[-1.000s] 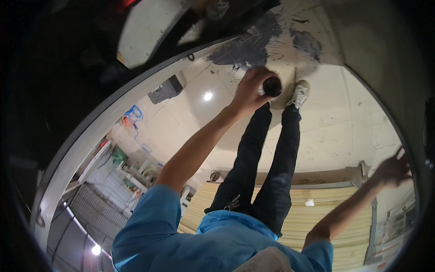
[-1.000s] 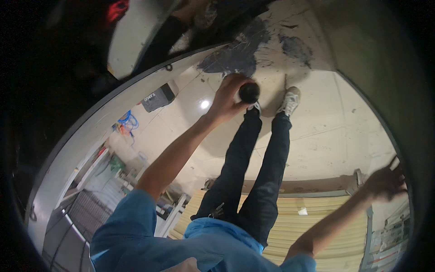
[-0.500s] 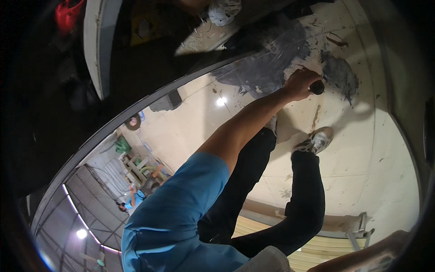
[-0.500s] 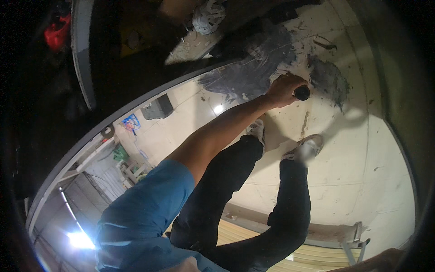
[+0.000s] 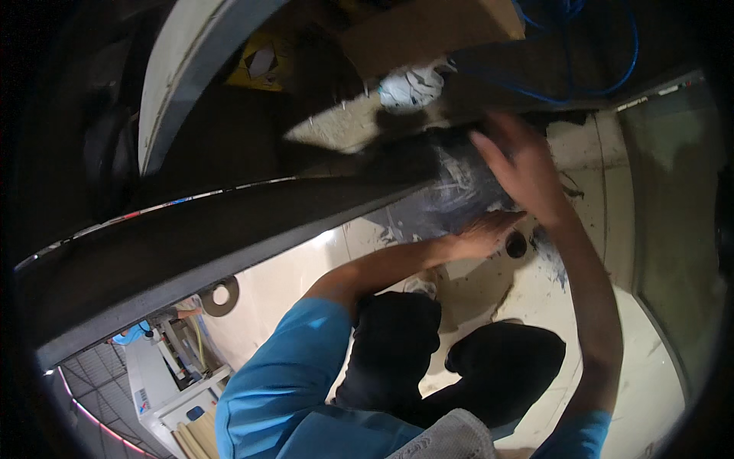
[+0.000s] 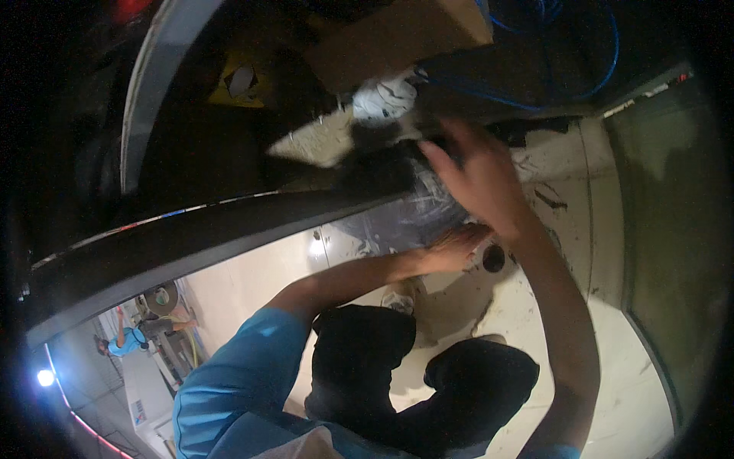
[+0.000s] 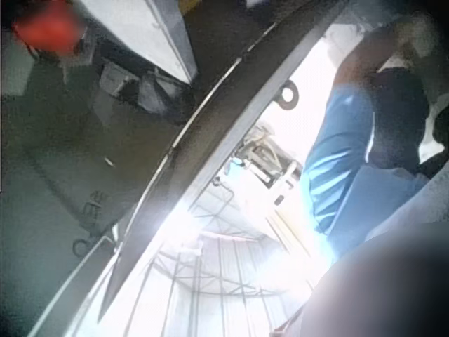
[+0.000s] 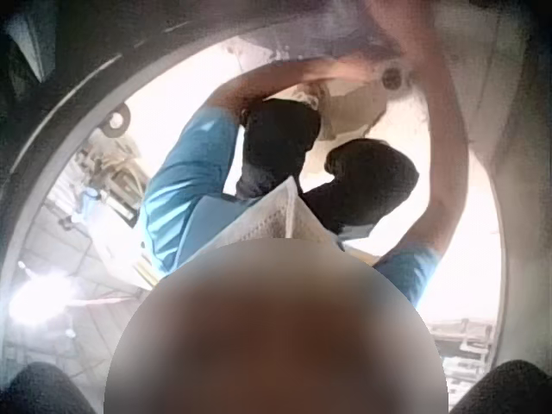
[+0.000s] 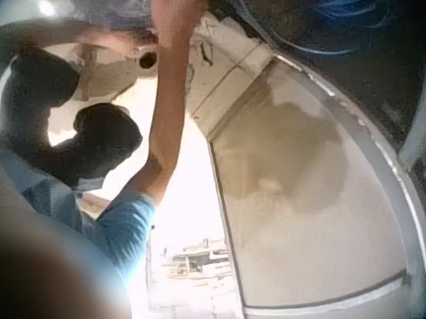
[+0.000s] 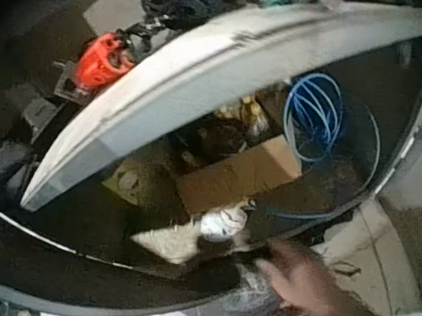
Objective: The person sits on the floor and opens a yellow bottle to pour liquid into a small jar. They stir the contents with a stick, then add water from a clear bottle and continue stirring. The person places the jar on a shelf with other jars.
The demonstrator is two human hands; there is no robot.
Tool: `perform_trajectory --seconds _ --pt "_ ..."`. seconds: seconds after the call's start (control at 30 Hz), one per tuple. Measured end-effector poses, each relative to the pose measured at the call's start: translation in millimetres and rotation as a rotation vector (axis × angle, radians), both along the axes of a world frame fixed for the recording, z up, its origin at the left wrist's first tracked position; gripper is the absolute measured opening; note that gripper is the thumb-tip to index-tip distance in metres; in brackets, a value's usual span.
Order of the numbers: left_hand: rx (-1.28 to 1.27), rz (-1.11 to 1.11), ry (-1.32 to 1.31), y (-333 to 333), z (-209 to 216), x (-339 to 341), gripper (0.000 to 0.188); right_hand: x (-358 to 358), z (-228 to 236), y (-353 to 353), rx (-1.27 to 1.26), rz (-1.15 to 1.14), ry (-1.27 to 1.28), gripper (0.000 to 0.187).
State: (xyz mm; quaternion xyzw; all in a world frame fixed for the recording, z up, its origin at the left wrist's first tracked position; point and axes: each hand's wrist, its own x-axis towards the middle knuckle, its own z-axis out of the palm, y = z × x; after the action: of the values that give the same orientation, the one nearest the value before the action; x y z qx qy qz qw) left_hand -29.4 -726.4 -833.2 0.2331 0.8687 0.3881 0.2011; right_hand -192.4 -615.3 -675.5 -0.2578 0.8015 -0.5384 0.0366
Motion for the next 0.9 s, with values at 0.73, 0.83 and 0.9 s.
perform_trajectory --seconds 0.73,0.83,0.9 --pt "0.229 0.568 -0.522 -135.8 152.5 130.7 0.045 -241.5 -3.8 -296.4 0.4 -0.16 0.582 0.036" --pt "0.291 0.522 -0.47 -121.6 154.3 111.7 0.04 -209.8 49.6 -276.9 -0.068 -0.564 1.163 0.034" --pt "0.276 0.516 -0.41 -114.0 157.4 96.4 0.038 -181.2 91.6 -255.7 -0.061 -0.505 1.1 0.033"
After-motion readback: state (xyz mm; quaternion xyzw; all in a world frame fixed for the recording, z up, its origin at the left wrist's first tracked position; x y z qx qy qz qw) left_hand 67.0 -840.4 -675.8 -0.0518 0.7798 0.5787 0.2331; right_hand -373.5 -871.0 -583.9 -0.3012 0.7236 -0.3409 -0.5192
